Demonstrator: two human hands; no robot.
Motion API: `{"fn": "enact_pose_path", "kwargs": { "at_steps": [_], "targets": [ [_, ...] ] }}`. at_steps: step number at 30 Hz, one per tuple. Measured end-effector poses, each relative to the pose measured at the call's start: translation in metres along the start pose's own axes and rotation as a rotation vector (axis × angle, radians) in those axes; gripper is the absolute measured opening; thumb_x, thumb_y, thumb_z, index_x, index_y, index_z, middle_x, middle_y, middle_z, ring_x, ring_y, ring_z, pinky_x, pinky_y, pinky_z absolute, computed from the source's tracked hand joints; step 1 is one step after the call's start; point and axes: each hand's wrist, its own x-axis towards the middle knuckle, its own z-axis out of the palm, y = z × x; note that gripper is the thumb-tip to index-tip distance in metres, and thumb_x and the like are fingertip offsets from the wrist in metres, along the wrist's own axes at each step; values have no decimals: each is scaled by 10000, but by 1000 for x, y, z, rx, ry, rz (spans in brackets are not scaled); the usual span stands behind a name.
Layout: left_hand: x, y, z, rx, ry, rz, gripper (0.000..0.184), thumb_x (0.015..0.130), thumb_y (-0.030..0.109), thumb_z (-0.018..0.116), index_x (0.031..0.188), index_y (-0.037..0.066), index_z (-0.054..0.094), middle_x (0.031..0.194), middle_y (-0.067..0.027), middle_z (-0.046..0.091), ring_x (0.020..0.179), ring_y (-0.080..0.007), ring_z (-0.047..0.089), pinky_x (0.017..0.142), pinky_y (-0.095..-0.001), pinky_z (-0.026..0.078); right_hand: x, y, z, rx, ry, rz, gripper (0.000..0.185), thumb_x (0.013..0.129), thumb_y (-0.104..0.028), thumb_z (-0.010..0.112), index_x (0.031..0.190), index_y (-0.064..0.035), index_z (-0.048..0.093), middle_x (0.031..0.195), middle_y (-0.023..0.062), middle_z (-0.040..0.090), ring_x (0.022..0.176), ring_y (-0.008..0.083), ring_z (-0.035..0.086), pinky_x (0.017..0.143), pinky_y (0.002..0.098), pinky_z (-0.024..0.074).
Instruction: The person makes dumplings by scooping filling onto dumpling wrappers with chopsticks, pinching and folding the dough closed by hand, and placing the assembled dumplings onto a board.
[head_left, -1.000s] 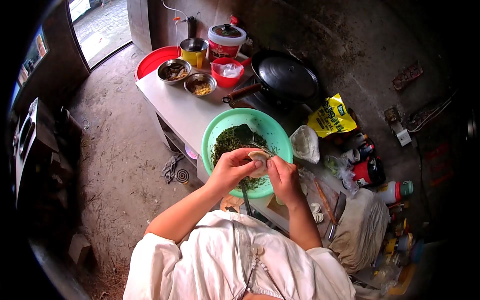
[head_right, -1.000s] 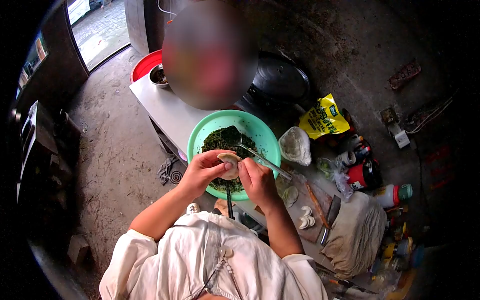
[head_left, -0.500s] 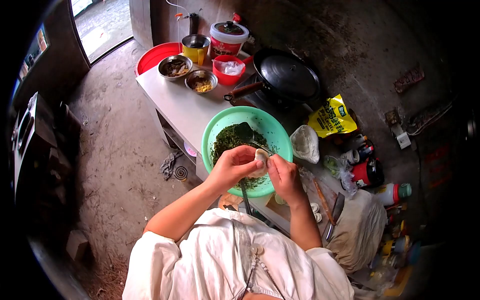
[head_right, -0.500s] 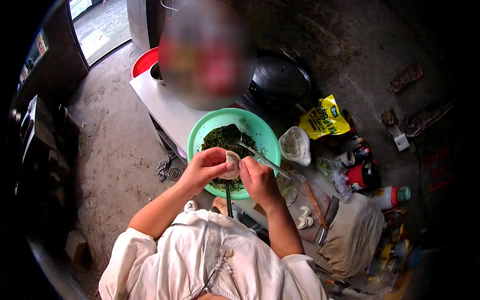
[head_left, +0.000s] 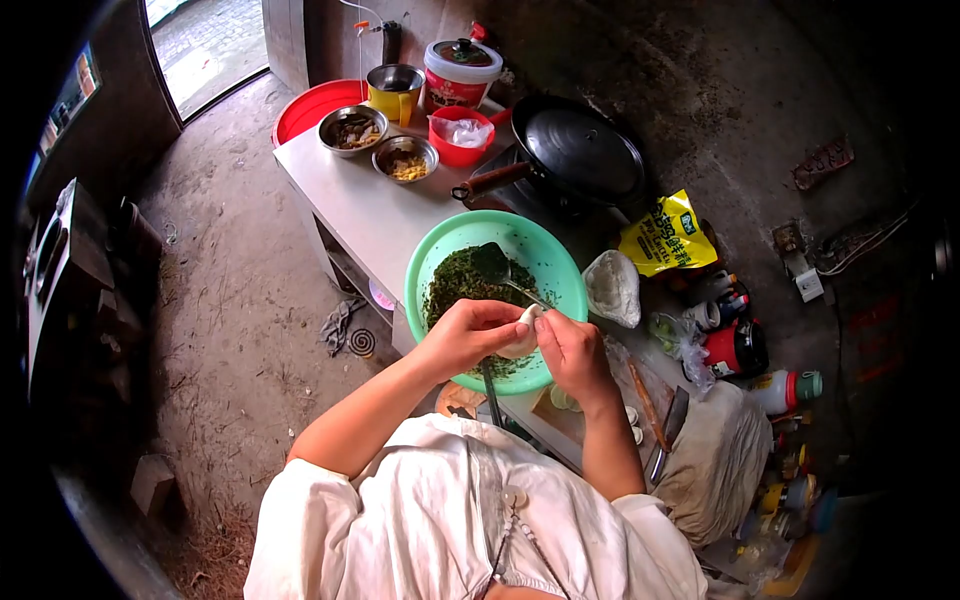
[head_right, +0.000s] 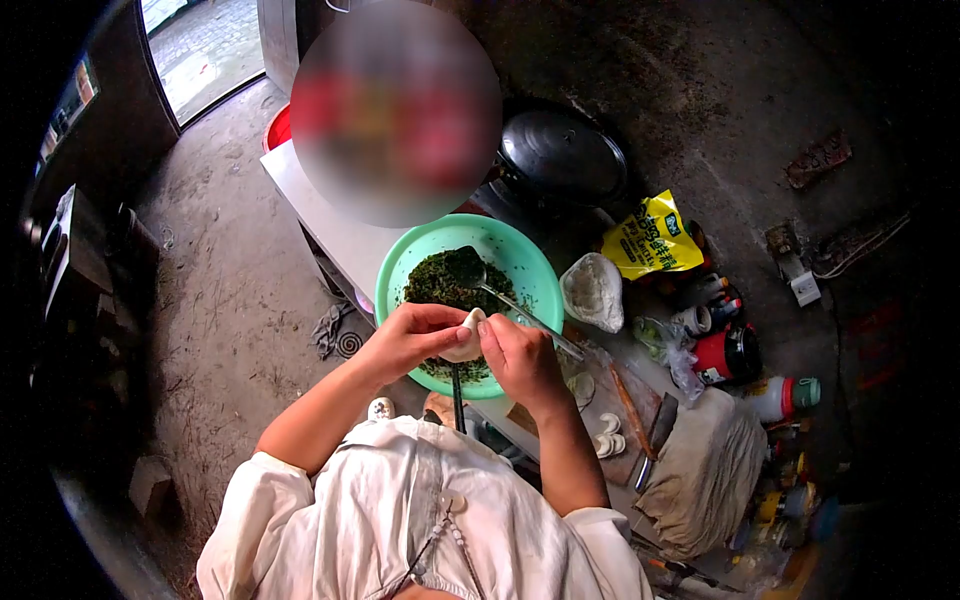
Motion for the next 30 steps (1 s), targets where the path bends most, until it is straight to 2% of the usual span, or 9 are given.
{"fn": "enact_pose_path", "kwargs": {
  "at_steps": [4,17,20,23,24,25,27,28,30],
  "targets": [
    [0,0,-2,-36,-25,-50,330,830,204,610,1044,-44,567,920,-38,609,841,-82,560,739,-223,464,0,2,-5,-16,-68,-6,225,860,-165,491,682,-30,462,557,157,487,516,342,522,454,404,382],
    [3,1,-13,241,-144,-129,296,834,219,604,974,-42,584,837,-16,603,766,-54,531,675,-211,441,1,6,-1,49,-90,12,236,847,-140,504,658,-13,445,575,165,478,539,354,509,460,394,380],
    [4,3,-13,299,-191,-138,298,827,233,613,969,-28,584,831,-10,599,771,-51,522,674,-213,438,1,8,2,62,-71,18,218,827,-149,549,671,-9,488,579,156,501,509,308,522,455,360,386],
    [5,0,-13,306,-206,-133,291,826,233,612,980,-11,568,847,-1,588,794,-54,517,683,-215,438,-2,7,2,95,-109,275,201,763,-192,655,757,-9,571,617,124,565,508,182,546,488,280,413],
    [5,-2,-12,287,-194,-127,289,828,226,609,996,-2,553,866,4,581,808,-58,519,694,-217,441,-4,10,3,99,-102,279,201,763,-192,655,757,-9,571,617,124,565,508,182,546,488,280,413],
    [6,-2,-10,306,-209,-140,289,828,226,609,996,-2,553,866,4,581,808,-58,519,694,-217,441,-7,15,6,303,-38,297,213,761,-207,660,763,-13,572,612,103,567,510,182,551,501,272,425],
    [5,-8,-2,-52,-75,-86,285,835,191,590,1051,27,504,942,-8,556,847,-79,525,739,-233,452,-5,18,9,524,-28,304,269,735,-235,692,851,-27,566,698,65,582,608,183,582,579,265,457],
    [7,-15,0,-307,-33,-84,296,832,123,570,1097,48,463,1012,-24,533,882,-103,534,782,-254,459,-5,9,11,308,6,214,321,699,-182,708,924,-30,537,830,97,583,732,208,592,643,286,460],
    [6,-15,2,-353,-2,-126,252,853,103,493,1092,32,458,1012,-54,527,919,-131,531,793,-275,463,-6,9,14,237,20,179,341,665,-119,706,940,-33,523,882,116,562,796,259,577,674,322,459]
  ]
}}
